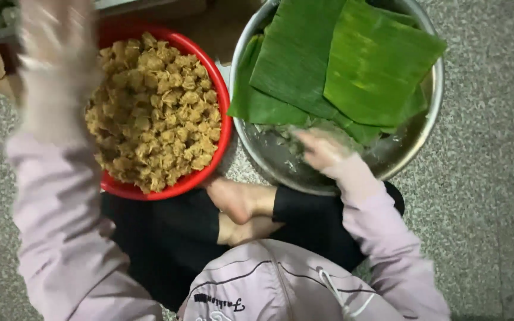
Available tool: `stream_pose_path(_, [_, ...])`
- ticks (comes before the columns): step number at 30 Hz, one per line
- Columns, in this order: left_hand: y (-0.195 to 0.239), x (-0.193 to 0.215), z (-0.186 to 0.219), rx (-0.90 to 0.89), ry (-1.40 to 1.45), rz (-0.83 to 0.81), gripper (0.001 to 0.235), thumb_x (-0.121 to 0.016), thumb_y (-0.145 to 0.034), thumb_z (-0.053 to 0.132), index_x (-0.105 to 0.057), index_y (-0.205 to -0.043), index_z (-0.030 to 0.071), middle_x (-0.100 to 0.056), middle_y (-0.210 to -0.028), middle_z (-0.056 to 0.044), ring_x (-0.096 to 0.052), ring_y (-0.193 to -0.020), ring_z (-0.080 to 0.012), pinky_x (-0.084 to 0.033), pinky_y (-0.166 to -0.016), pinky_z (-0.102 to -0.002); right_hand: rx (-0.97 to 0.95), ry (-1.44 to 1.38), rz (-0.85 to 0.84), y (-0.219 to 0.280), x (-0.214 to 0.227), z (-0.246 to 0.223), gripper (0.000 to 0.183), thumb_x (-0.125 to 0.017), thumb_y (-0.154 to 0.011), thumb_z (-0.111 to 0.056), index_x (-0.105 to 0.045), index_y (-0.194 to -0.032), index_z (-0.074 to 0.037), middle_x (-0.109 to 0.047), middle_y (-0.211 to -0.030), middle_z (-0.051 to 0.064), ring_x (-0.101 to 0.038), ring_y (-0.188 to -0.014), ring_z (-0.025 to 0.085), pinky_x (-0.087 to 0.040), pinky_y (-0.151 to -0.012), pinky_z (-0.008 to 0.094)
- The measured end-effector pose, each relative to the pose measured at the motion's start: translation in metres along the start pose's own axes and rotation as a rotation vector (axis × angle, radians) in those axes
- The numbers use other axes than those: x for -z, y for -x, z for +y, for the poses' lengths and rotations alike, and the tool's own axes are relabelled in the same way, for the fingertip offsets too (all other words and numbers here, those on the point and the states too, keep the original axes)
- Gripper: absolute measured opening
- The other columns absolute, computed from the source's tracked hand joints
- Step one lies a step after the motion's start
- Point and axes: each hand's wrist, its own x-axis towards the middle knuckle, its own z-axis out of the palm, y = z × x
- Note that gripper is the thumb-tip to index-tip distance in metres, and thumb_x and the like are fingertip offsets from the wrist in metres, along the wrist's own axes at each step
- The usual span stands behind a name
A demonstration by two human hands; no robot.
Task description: A person is seen sitting on the floor, preparing filled dough balls by hand, rolling them, and placing them into a tray.
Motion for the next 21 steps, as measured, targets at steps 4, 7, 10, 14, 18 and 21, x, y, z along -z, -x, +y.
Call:
stream_pose_path(4, [0.087,0.006,0.039,-0.812,0.445,0.376,0.026,-0.054,-0.103,-0.005,-0.066,-0.124,-0.013,-0.066,-0.112,-0.029,-0.061,-0.099,-0.0393,-0.054,-0.087,-0.047,0.159,0.677,-0.038,-0.027,-0.050,0.020,0.080,-0.051,-0.093,-0.006,-0.029,-0.161,-0.043,-0.057,-0.088,0.014,-0.057,-0.060,0.029,-0.052,-0.055,0.044])
stream_pose_path(7, [0.123,-0.036,0.043,-0.843,0.626,0.298,0.030,-0.059,-0.100,0.010,-0.067,-0.124,-0.006,-0.069,-0.111,-0.025,-0.065,-0.100,-0.0400,-0.055,-0.090,-0.048,0.030,0.865,-0.227,-0.053,-0.057,0.013,0.085,-0.055,-0.099,-0.012,-0.014,-0.158,-0.058,-0.062,-0.108,0.015,-0.068,-0.086,0.032,-0.055,-0.068,0.043])
stream_pose_path(10, [0.144,-0.077,0.049,-0.804,0.731,0.184,0.037,-0.060,-0.102,0.029,-0.070,-0.128,0.005,-0.072,-0.113,-0.020,-0.068,-0.102,-0.0409,-0.054,-0.091,-0.053,-0.110,0.855,-0.480,-0.088,-0.092,0.039,0.097,-0.062,-0.096,-0.015,-0.002,-0.157,-0.061,-0.058,-0.132,0.021,-0.068,-0.114,0.042,-0.055,-0.078,0.050])
stream_pose_path(14, [0.169,-0.085,0.066,-0.745,0.858,0.051,0.031,-0.060,-0.102,0.022,-0.072,-0.126,0.007,-0.073,-0.118,-0.017,-0.069,-0.108,-0.0392,-0.056,-0.092,-0.050,-0.247,0.684,-0.404,-0.136,-0.186,0.134,0.068,-0.054,-0.098,-0.031,-0.025,-0.150,-0.064,-0.062,-0.124,0.019,-0.070,-0.109,0.045,-0.058,-0.080,0.056])
stream_pose_path(18, [0.184,-0.112,0.078,-0.753,0.969,0.100,0.033,-0.055,-0.104,0.023,-0.072,-0.123,0.002,-0.074,-0.115,-0.019,-0.072,-0.104,-0.0380,-0.057,-0.093,-0.048,-0.108,0.767,-0.411,-0.148,-0.163,0.106,0.047,-0.033,-0.104,-0.015,-0.056,-0.144,-0.022,-0.072,-0.125,0.016,-0.071,-0.114,0.037,-0.058,-0.089,0.057])
stream_pose_path(21, [0.195,-0.135,0.092,-0.648,1.022,0.103,0.027,-0.059,-0.104,0.023,-0.075,-0.121,0.009,-0.076,-0.114,-0.013,-0.073,-0.103,-0.0340,-0.057,-0.091,-0.045,0.102,1.088,-0.555,-0.184,-0.189,0.145,0.047,-0.040,-0.102,-0.013,-0.053,-0.148,-0.016,-0.061,-0.145,0.008,-0.063,-0.124,0.038,-0.050,-0.095,0.068])
